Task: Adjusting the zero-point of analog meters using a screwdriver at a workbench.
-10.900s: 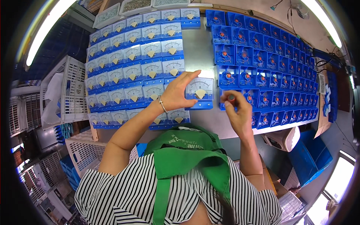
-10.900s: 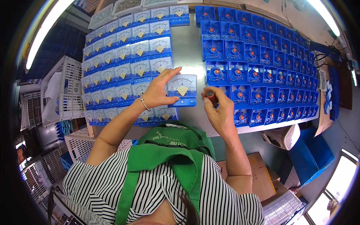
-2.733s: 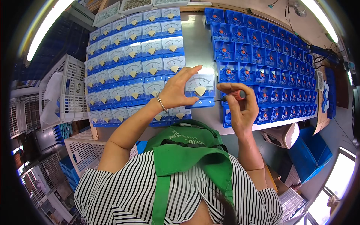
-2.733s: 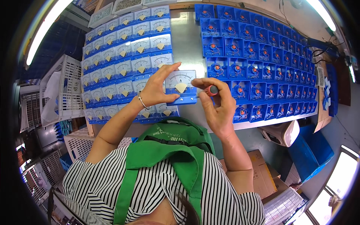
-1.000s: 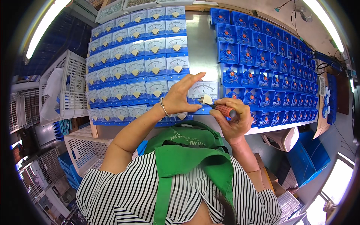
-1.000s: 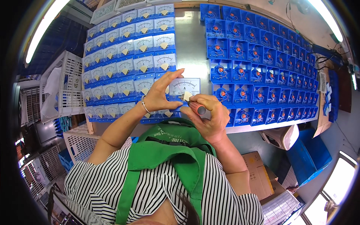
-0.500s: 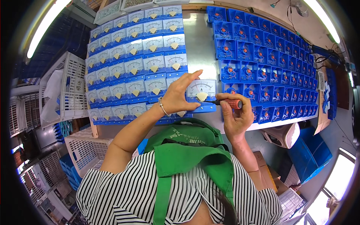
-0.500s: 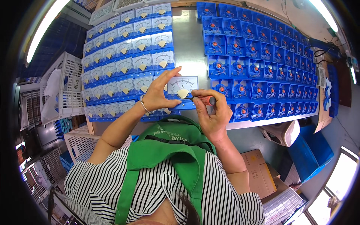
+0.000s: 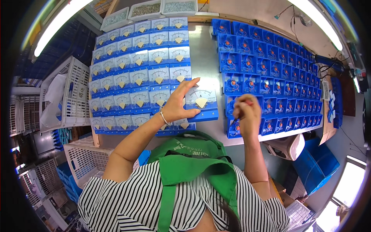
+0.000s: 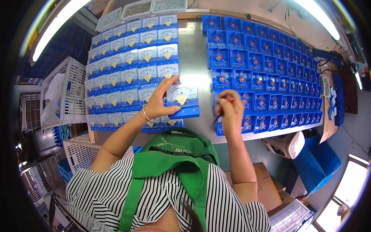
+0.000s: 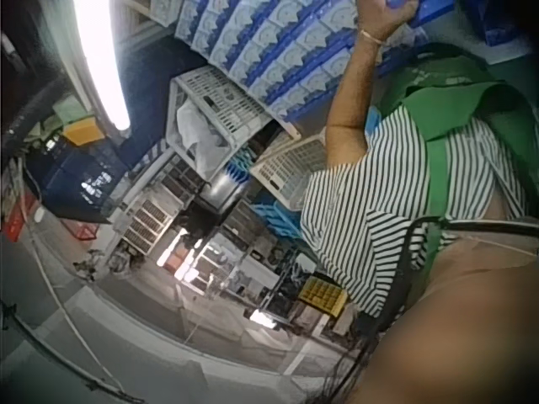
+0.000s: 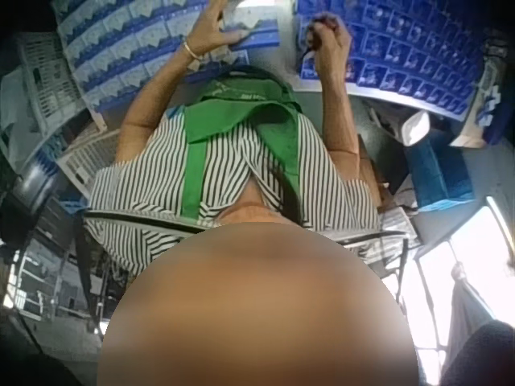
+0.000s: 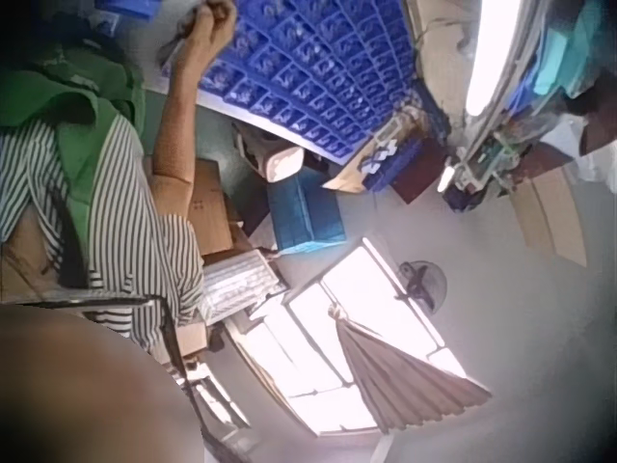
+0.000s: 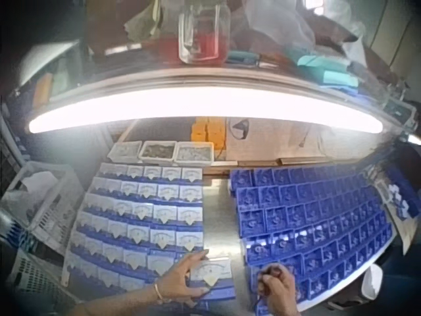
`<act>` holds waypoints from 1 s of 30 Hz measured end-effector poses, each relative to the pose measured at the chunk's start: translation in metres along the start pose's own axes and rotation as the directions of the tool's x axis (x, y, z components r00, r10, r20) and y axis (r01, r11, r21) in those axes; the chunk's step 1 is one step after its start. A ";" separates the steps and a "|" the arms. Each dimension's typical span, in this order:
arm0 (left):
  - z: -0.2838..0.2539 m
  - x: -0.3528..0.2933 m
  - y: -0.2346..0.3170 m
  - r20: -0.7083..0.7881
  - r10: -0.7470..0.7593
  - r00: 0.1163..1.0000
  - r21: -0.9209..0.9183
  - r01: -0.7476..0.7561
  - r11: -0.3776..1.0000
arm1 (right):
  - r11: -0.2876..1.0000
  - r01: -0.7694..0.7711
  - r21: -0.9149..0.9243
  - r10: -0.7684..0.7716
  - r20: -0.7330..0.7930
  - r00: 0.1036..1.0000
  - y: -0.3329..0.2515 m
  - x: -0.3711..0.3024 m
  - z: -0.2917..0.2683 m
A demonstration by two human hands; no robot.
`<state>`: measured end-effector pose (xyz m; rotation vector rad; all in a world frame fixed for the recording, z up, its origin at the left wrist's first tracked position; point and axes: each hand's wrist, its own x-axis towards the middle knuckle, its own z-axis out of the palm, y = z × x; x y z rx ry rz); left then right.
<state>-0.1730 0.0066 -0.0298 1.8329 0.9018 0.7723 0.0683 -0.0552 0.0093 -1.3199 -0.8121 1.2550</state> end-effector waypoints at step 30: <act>0.019 -0.088 -0.051 0.059 -0.048 0.997 0.411 0.020 0.911 | 0.885 0.307 -0.350 -0.240 0.223 0.945 0.023 0.178 0.080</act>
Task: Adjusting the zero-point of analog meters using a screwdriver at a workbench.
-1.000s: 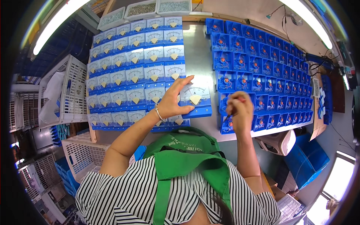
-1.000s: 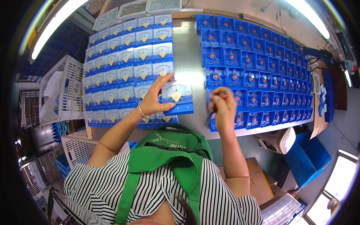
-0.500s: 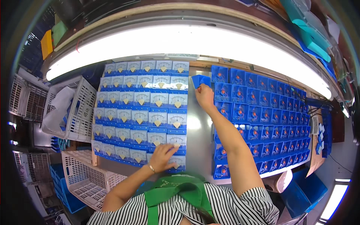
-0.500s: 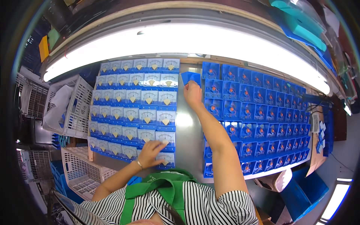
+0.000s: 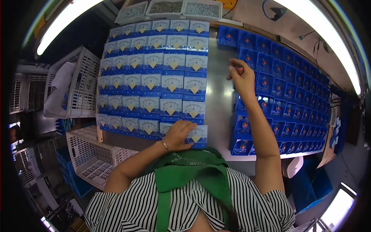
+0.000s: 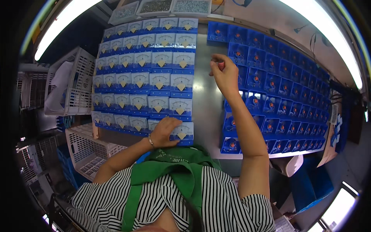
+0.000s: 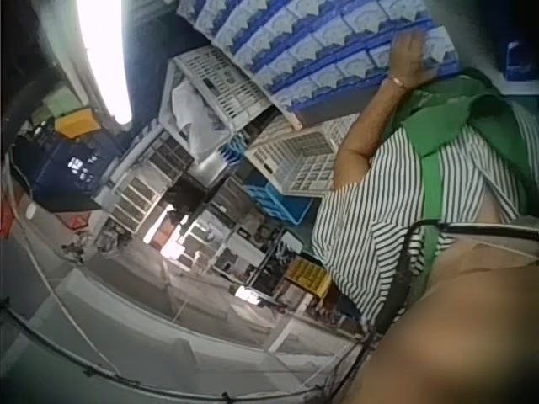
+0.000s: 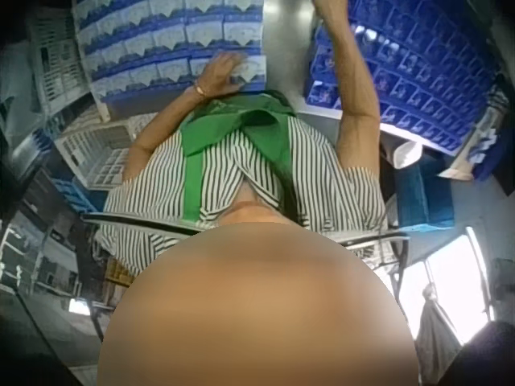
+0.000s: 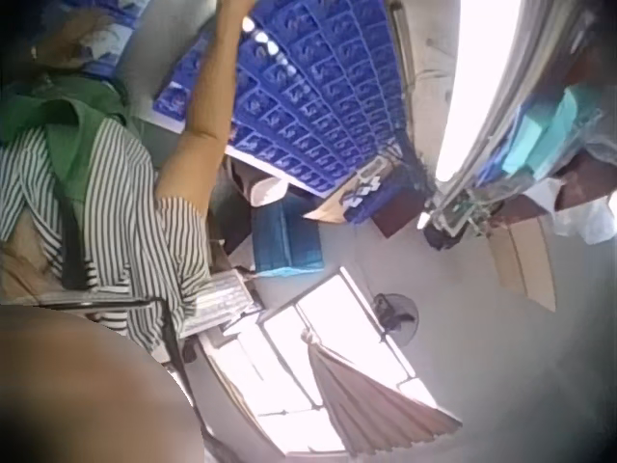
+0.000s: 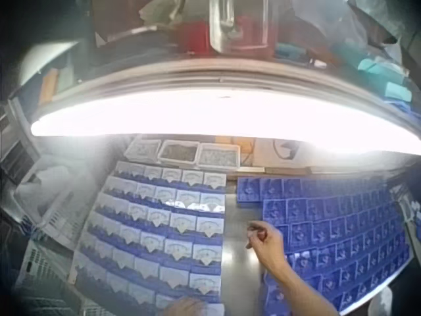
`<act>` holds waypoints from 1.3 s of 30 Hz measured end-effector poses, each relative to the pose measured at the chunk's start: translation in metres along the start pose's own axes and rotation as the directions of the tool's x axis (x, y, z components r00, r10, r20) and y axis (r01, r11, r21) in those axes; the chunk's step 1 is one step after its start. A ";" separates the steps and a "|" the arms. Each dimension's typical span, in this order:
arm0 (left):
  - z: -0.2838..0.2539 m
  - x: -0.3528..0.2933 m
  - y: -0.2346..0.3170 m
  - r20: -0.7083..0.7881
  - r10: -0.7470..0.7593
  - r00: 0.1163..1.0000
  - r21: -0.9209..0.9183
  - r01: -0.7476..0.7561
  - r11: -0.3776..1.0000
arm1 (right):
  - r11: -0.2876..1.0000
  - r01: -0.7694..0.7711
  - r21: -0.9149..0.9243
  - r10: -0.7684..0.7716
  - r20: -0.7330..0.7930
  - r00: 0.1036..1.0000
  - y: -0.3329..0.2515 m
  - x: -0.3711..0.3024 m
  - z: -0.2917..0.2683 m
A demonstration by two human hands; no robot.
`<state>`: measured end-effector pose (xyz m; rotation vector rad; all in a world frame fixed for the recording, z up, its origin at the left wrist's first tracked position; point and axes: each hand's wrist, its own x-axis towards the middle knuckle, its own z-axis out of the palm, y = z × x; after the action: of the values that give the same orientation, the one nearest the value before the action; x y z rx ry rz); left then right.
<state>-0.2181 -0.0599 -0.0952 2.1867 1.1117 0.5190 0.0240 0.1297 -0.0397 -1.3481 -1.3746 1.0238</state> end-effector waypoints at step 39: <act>-0.105 0.015 0.020 0.064 -0.040 0.997 -0.610 0.071 0.790 | 0.670 -0.271 0.691 0.337 0.043 0.941 -0.010 -0.245 0.102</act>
<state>-0.2598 -0.0196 -0.0041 1.5794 0.8225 0.6857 -0.0842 -0.1108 -0.0681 -1.0297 -0.5708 1.4957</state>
